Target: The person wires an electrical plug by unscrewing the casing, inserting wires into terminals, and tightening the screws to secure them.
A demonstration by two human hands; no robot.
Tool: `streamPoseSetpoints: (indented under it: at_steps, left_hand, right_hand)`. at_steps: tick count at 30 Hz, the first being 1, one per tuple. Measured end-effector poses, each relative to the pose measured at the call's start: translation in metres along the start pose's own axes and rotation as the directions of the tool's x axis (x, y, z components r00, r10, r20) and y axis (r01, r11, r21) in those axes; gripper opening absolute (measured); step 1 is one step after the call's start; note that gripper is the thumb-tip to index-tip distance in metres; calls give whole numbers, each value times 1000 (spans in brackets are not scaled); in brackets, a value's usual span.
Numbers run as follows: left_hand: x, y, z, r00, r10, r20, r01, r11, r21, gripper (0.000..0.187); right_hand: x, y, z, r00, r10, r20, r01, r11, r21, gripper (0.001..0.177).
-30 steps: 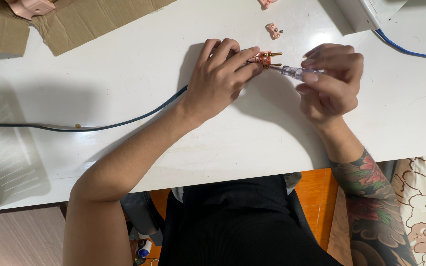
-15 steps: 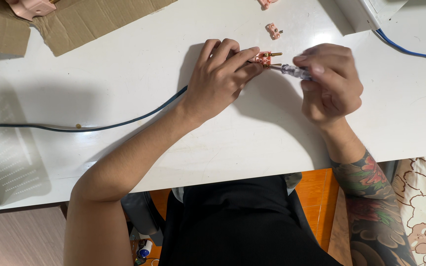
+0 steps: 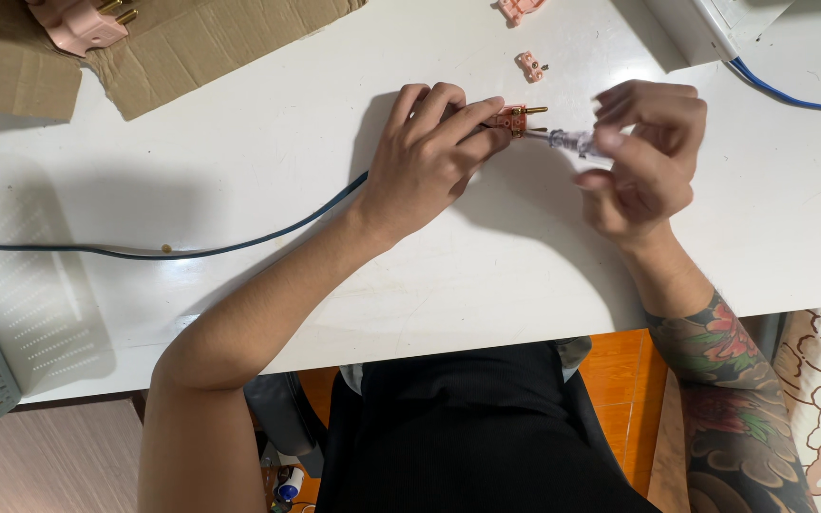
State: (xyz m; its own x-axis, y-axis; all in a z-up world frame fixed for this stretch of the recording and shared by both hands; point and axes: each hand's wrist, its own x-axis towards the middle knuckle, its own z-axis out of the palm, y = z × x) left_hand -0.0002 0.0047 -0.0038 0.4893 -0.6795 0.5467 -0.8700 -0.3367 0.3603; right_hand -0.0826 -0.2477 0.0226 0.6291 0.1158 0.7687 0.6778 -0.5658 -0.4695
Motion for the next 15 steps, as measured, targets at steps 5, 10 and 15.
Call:
streamPoseSetpoints:
  at_steps: [5, 10, 15]
  left_hand:
    - [3, 3, 0, 999, -8, -44, 8, 1000, -1, 28]
    - [5, 3, -3, 999, -2, -41, 3, 1000, 24, 34]
    - [5, 5, -1, 998, -20, -66, 20, 1000, -14, 19]
  right_hand:
    - [6, -4, 1, 999, -35, 9, 34, 999, 27, 25]
    - [5, -3, -2, 1000, 16, 4, -16, 1000, 12, 28]
    - [10, -7, -4, 998, -62, 32, 64, 997, -36, 19]
